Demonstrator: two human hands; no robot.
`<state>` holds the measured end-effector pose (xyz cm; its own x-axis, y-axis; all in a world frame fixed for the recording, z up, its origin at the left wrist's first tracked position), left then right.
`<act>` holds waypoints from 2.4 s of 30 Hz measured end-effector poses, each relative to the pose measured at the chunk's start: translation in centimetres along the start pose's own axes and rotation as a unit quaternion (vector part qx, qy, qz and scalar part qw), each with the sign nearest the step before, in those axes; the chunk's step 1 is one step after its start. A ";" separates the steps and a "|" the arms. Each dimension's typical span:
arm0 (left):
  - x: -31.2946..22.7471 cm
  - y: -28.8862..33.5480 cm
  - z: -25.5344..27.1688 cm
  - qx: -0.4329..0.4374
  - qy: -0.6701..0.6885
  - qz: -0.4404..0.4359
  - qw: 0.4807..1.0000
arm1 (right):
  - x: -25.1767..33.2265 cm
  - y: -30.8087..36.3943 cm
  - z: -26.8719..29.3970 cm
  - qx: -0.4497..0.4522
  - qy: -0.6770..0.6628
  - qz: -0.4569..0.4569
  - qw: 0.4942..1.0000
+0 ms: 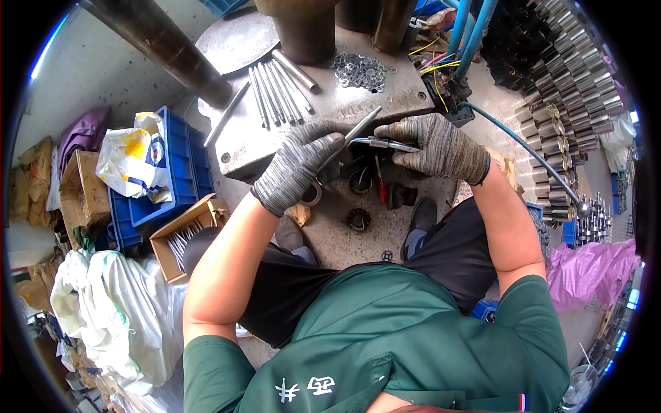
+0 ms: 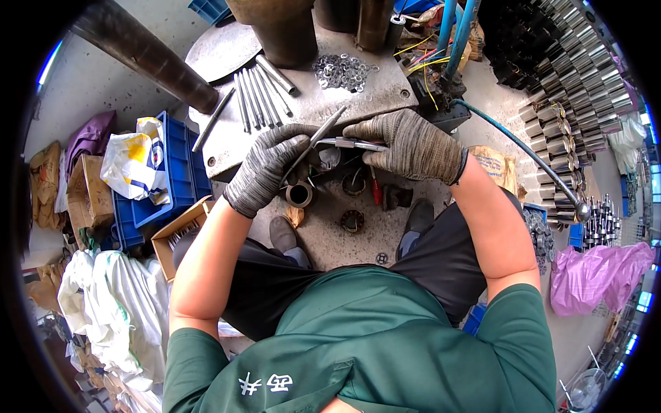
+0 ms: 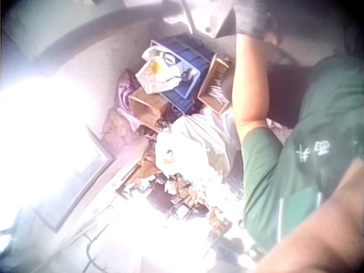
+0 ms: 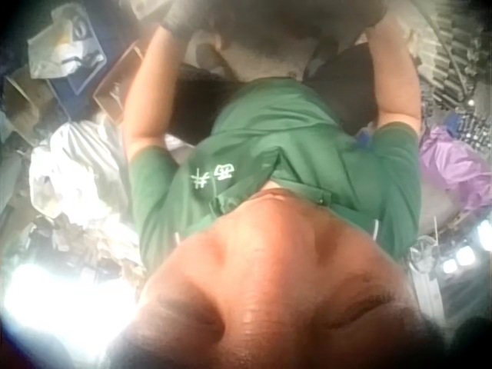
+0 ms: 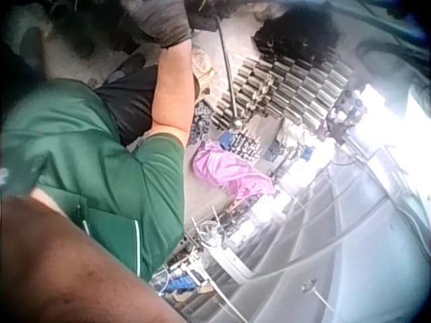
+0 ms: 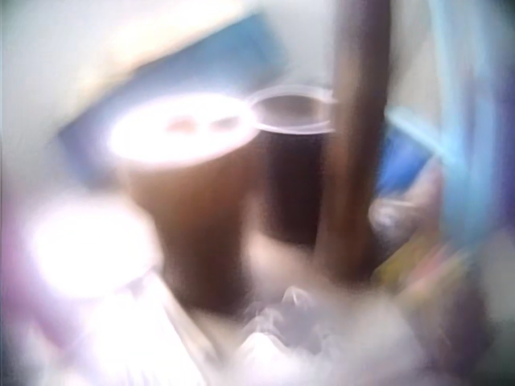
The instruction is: The person cleans debris and burrs from metal rods using a handheld tool by hand while seated at a workbench.
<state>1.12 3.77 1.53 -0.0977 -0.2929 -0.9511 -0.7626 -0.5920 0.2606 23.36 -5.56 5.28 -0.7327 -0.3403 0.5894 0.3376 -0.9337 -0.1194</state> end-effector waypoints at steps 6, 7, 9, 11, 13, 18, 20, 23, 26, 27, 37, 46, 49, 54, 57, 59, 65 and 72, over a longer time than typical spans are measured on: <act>-0.1 0.1 -0.3 -0.002 0.038 0.023 0.999 | 0.5 -0.1 0.0 0.035 -0.009 -0.036 0.999; -0.2 0.1 -0.3 -0.001 0.038 0.023 0.999 | 0.4 0.0 0.0 0.036 -0.011 -0.040 0.998; -0.1 0.1 -0.4 0.007 0.077 0.036 0.996 | 0.0 0.1 -0.2 0.038 -0.014 -0.046 0.998; 0.1 0.1 -0.2 0.013 0.115 0.043 0.992 | 0.0 0.1 -0.4 -0.013 -0.008 0.006 1.000; 0.3 0.0 -0.2 0.019 0.152 0.050 0.987 | -0.4 0.2 -0.7 -0.003 -0.041 -0.028 0.999; 0.1 -0.1 -0.3 0.019 0.126 0.027 0.991 | -0.2 0.2 -0.2 0.003 -0.063 -0.043 0.997; -0.3 0.0 -0.6 0.019 0.118 0.029 0.992 | 0.0 0.3 0.0 -0.001 -0.013 -0.014 1.000; -0.6 0.0 -0.9 0.020 0.113 0.030 0.993 | 0.1 0.3 0.5 -0.001 -0.027 -0.033 0.999; 0.0 -0.2 -0.8 0.021 0.117 0.028 0.993 | 0.0 0.3 0.4 -0.024 0.014 0.022 0.999; 0.3 -0.3 -0.6 0.020 0.118 0.029 0.992 | 0.2 0.6 0.3 -0.024 0.014 0.022 0.999; -0.6 0.2 0.5 0.018 0.085 -0.014 0.996 | 0.2 1.8 -1.4 0.126 -0.482 -0.213 0.840; -0.9 -0.2 5.4 -0.019 0.251 -0.033 0.967 | -0.4 1.2 -0.7 0.007 -0.455 -0.193 0.870; -1.7 0.4 6.3 -0.034 0.286 -0.054 0.956 | -1.1 1.0 -1.3 0.012 -0.427 -0.180 0.886; -2.0 0.1 9.3 -0.175 0.150 -0.111 0.967 | -1.0 0.8 -1.5 -0.010 -0.416 -0.173 0.893; -2.4 0.3 11.9 -0.246 0.104 -0.106 0.958 | -1.0 0.6 -1.1 -0.017 -0.364 -0.159 0.918; -2.6 0.3 13.9 -0.307 -0.008 -0.106 0.946 | -1.4 0.6 -1.4 -0.008 -0.336 -0.173 0.926; -2.0 0.0 15.4 -0.365 -0.473 -0.067 0.799 | -2.3 0.9 -1.2 -0.028 -0.293 -0.182 0.938; -2.9 0.2 14.3 -0.336 -0.627 -0.085 0.698 | -3.9 1.3 1.0 -0.190 -0.133 -0.200 0.952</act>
<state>-7.90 15.22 1.98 -0.8464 0.4615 -0.2659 -0.3995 -0.8803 -0.2559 27.26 -5.35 3.59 -0.5645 0.0437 0.8243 -0.2118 -0.9728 -0.0935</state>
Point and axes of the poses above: each hand's wrist, its own y-axis away from the middle knuckle, its own z-axis out of the back of the hand, x = y × z, the point moved 4 cm from there along -y, towards the middle knuckle, and after that the axes turned 5 degrees about y, right-handed, at the moved point
